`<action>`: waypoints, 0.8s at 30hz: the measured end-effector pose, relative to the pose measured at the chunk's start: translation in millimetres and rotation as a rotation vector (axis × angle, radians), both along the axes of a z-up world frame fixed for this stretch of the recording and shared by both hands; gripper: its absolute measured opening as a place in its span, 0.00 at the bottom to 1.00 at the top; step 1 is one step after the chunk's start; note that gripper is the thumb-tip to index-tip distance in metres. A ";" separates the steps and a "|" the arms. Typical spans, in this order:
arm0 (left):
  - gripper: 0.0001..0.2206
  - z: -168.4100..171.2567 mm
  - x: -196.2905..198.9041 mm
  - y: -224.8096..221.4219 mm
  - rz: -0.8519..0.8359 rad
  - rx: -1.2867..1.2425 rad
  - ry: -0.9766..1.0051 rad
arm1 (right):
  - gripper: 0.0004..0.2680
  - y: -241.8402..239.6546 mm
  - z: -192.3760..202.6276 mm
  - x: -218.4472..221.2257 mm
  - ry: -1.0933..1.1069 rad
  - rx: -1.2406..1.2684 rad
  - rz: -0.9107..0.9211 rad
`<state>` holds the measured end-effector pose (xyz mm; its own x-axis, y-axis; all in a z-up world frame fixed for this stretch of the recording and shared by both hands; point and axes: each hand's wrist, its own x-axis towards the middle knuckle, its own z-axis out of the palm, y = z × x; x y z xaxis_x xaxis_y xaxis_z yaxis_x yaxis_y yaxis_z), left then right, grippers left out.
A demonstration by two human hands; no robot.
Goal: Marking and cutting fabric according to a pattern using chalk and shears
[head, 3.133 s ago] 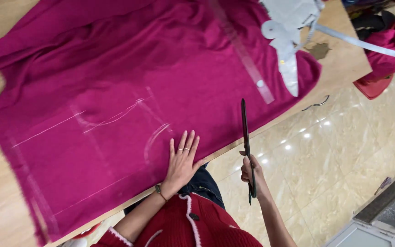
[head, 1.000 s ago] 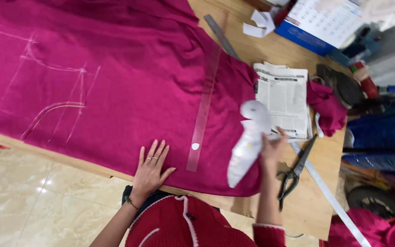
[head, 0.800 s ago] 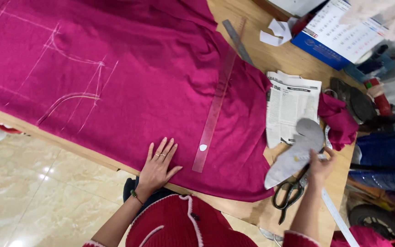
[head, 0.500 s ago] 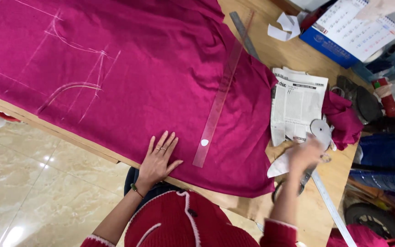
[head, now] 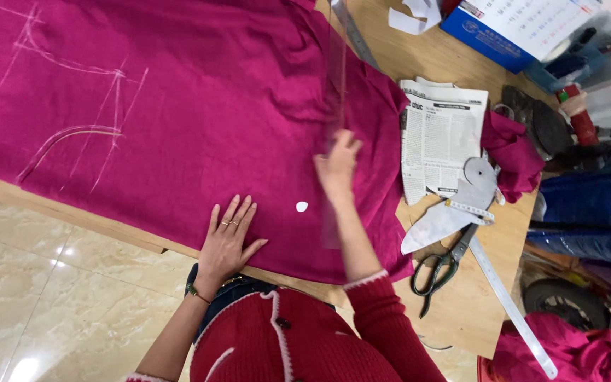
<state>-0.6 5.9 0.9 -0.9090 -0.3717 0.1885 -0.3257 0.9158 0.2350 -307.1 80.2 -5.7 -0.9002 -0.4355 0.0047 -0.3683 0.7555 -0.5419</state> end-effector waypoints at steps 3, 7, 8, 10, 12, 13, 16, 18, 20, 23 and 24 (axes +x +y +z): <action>0.35 -0.8 1.6 -0.6 0.011 -0.001 0.034 | 0.26 46.2 30.3 -16.3 0.028 -0.037 -0.051; 0.37 -1.1 1.4 -1.8 0.007 0.017 0.037 | 0.22 132.8 24.1 -65.3 0.280 -0.191 0.104; 0.38 -0.7 1.3 -2.2 -0.006 0.015 0.036 | 0.20 153.0 25.1 -77.4 0.301 -0.179 0.011; 0.38 -8.3 2.8 -1.5 0.011 0.014 0.035 | 0.19 195.4 5.9 -99.5 0.346 -0.118 -0.009; 0.38 -13.2 1.8 -1.5 0.024 0.014 0.039 | 0.19 225.1 -6.5 -115.0 0.399 -0.058 -0.033; 0.38 -13.2 2.2 -1.8 0.006 0.022 0.061 | 0.18 234.6 -9.6 -115.8 0.446 -0.036 -0.027; 0.38 -15.9 2.5 -1.8 0.001 0.023 0.098 | 0.17 250.8 -23.4 -122.2 0.605 0.089 -0.024; 0.38 -20.0 1.9 -3.0 0.005 0.017 0.113 | 0.16 243.8 -22.6 -114.1 0.718 0.192 -0.037; 0.36 -25.5 2.7 -3.2 -0.040 0.049 0.145 | 0.15 222.0 -9.2 -92.9 0.759 0.137 -0.084; 0.33 -20.4 13.5 -11.0 -0.003 0.128 0.210 | 0.15 171.5 -0.7 -70.8 0.706 0.096 0.003; 0.33 -17.7 23.5 -20.7 0.007 0.128 0.214 | 0.15 154.1 2.3 -62.3 0.710 0.093 0.013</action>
<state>22.9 -14.8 -16.7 -0.8508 -0.4114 0.3270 -0.2627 0.8719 0.4133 -369.4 234.3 -3.4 -0.6881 -0.4738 0.5496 -0.6177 0.7799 -0.1010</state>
